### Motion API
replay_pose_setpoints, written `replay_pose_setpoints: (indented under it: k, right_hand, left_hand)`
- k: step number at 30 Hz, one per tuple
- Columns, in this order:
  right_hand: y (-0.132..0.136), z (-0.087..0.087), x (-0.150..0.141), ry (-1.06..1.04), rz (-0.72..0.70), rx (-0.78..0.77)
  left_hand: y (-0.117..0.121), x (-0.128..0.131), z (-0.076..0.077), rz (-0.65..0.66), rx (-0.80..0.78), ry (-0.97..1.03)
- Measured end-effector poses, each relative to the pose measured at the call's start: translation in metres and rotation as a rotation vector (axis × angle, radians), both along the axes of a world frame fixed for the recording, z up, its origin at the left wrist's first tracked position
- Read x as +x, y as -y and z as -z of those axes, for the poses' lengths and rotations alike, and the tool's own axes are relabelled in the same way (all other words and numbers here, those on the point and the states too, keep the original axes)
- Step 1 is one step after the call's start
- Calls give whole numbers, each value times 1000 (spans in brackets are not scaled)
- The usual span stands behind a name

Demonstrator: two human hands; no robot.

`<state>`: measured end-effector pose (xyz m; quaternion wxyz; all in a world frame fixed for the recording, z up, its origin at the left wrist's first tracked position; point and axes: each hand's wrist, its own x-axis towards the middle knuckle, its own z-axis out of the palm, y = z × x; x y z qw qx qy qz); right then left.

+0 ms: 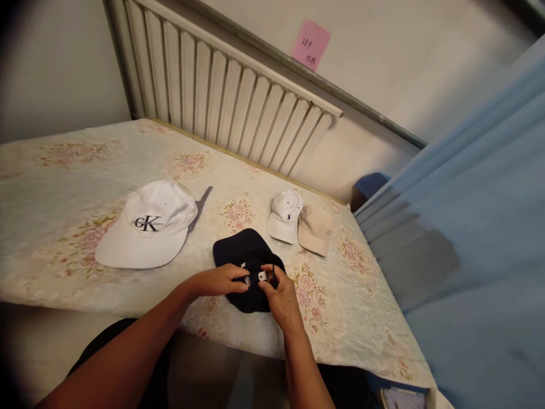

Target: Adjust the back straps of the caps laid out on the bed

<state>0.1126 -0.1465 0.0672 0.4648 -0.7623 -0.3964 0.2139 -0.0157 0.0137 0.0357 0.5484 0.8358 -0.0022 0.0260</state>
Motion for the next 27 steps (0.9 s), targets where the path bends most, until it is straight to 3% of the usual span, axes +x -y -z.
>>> replay_pose_setpoints:
  k: [6,12,14,16,18,20,22,24,27]
  right_hand:
    - [-2,0,0,-57,-33,-14]
    - [1,0,-2,-98,-40,-31]
    - [4,2,-2,-99,-44,-36]
    - [7,6,-2,-115,-45,-48]
    - [10,10,-1,-141,-43,-56]
    - [13,12,0,-153,-45,-56]
    - [14,13,0,-161,-55,-49]
    - [15,12,0,-179,-67,-44]
    - [17,11,-1,-188,-75,-42]
  left_hand:
    - [-2,0,2,89,-191,-47]
    - [0,-2,-4,86,-52,-43]
    - [1,-2,-5,23,-54,-27]
    - [2,-1,-4,-173,-98,21]
    - [0,0,-1,-499,-74,89]
    - [-5,0,5,-851,73,117]
    - [-12,-3,11,-1119,225,69]
    - [-18,-8,17,-1253,283,0]
    - [-21,-16,24,-1272,190,-128]
